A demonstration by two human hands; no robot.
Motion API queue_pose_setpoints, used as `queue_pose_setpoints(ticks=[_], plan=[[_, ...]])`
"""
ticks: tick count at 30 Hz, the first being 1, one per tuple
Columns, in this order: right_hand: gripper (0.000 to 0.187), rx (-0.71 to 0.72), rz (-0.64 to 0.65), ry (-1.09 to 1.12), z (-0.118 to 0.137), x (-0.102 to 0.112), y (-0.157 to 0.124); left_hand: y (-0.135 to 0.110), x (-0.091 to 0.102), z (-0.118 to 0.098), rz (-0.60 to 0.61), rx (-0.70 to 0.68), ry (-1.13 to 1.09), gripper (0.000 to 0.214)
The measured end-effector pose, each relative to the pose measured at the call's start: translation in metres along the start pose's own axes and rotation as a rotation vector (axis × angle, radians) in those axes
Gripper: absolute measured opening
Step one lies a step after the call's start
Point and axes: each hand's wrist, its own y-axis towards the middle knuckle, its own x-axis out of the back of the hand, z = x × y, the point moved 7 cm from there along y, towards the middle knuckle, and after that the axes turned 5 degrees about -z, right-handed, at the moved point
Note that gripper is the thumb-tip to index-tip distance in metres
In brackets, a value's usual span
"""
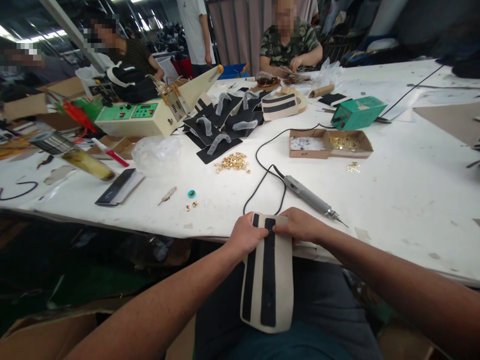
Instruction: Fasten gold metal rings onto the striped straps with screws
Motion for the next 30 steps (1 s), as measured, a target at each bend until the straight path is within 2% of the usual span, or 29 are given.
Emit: queue_pose_setpoints(ticks=[3,7,9,17,21,24,26,28,30], plan=[[0.017,-0.01,-0.006,-0.042,0.0,-0.001,0.002,0.002,-0.001,0.002,0.009,0.004,0.04,0.019],[0.017,0.047,-0.126,-0.106,0.003,0.004,0.002,0.005,-0.001,0.002,0.005,-0.007,0.098,0.019],[0.02,0.061,-0.146,-0.098,0.003,0.005,0.002,0.007,-0.002,0.001,0.005,-0.015,0.125,0.019],[0.015,0.027,-0.107,-0.06,-0.002,0.001,0.008,0.009,-0.001,-0.004,0.001,-0.084,0.224,0.02],[0.018,-0.014,-0.062,-0.016,-0.005,-0.001,0.01,0.004,0.001,-0.006,-0.036,-0.151,0.277,0.04],[0.025,-0.017,-0.073,-0.013,-0.003,0.001,0.009,-0.006,0.005,-0.01,-0.138,-0.287,0.428,0.057],[0.031,-0.017,-0.085,-0.012,0.001,0.003,0.008,-0.015,0.008,-0.015,-0.237,-0.448,0.577,0.057],[0.033,-0.02,-0.095,-0.015,0.004,0.006,0.008,-0.024,0.009,-0.021,-0.341,-0.668,0.703,0.049],[0.026,-0.015,-0.106,-0.021,0.007,0.009,0.007,-0.031,0.004,-0.025,-0.389,-0.897,0.766,0.031]])
